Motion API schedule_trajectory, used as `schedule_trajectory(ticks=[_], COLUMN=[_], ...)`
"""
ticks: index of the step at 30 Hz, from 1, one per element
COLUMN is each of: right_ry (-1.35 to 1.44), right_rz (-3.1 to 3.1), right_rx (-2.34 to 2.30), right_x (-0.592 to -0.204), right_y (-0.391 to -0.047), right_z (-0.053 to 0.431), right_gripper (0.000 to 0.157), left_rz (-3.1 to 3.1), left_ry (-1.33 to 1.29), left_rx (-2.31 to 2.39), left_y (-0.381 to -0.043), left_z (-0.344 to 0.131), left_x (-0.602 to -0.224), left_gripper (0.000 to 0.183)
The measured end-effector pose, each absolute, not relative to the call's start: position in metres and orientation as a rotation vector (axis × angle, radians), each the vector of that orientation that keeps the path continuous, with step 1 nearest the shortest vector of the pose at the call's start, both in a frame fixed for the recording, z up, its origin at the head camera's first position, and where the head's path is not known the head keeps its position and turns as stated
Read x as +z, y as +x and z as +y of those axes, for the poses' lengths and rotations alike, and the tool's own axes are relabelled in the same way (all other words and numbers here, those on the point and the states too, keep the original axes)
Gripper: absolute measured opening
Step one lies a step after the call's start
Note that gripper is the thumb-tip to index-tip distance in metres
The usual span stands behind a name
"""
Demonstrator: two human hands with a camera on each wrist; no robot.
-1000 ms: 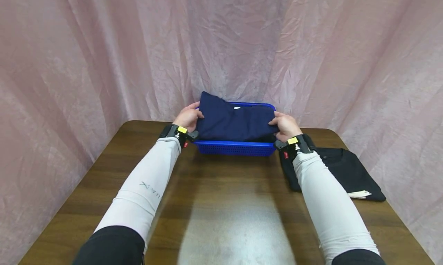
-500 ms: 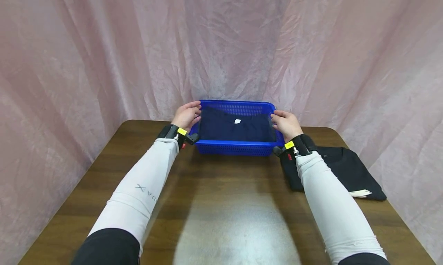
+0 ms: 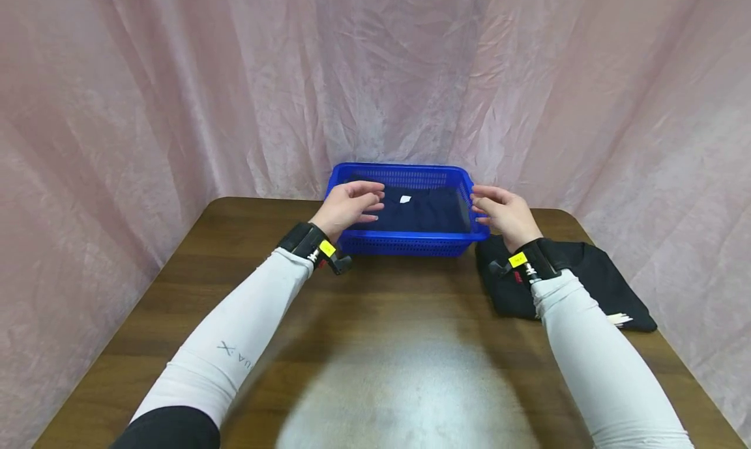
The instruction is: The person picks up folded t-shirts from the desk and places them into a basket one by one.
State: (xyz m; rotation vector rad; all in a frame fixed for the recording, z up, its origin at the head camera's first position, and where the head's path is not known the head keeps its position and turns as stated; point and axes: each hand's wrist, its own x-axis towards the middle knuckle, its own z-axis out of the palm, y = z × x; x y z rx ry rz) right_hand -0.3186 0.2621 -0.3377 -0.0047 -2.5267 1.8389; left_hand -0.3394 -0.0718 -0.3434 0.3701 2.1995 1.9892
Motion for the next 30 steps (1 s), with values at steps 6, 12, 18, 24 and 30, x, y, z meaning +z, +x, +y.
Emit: schedule_trajectory(ticks=[6,12,18,24,30], right_ry=[-0.016,-0.072,-0.110,-0.159,-0.273], right_rz=[-2.531,-2.577,-2.622,-2.691,-2.815], right_rx=[1.783,1.650,1.542,1.363,1.081], right_x=[-0.342,-0.357,-0.381,-0.403,-0.416], right_y=[-0.310,-0.307,-0.303,-0.297,-0.292], right_z=[0.291,0.324,0.357,0.388,0.423], right_gripper=[0.055,0.056,0.057,0.057,0.057], left_rz=[2.194,2.273,2.389,2.521,2.688], left_ry=[0.572,0.793,1.005,1.101,1.214], left_rx=[1.857,1.699,1.486,1.278,0.874], left_y=[-0.313,-0.295,-0.279,-0.270,-0.262], left_z=[-0.041,-0.003,0.035,0.067,0.098], left_x=[-0.342,-0.350,-0.371,-0.391,-0.408], left_gripper=[0.038,0.039,0.038,0.038,0.042])
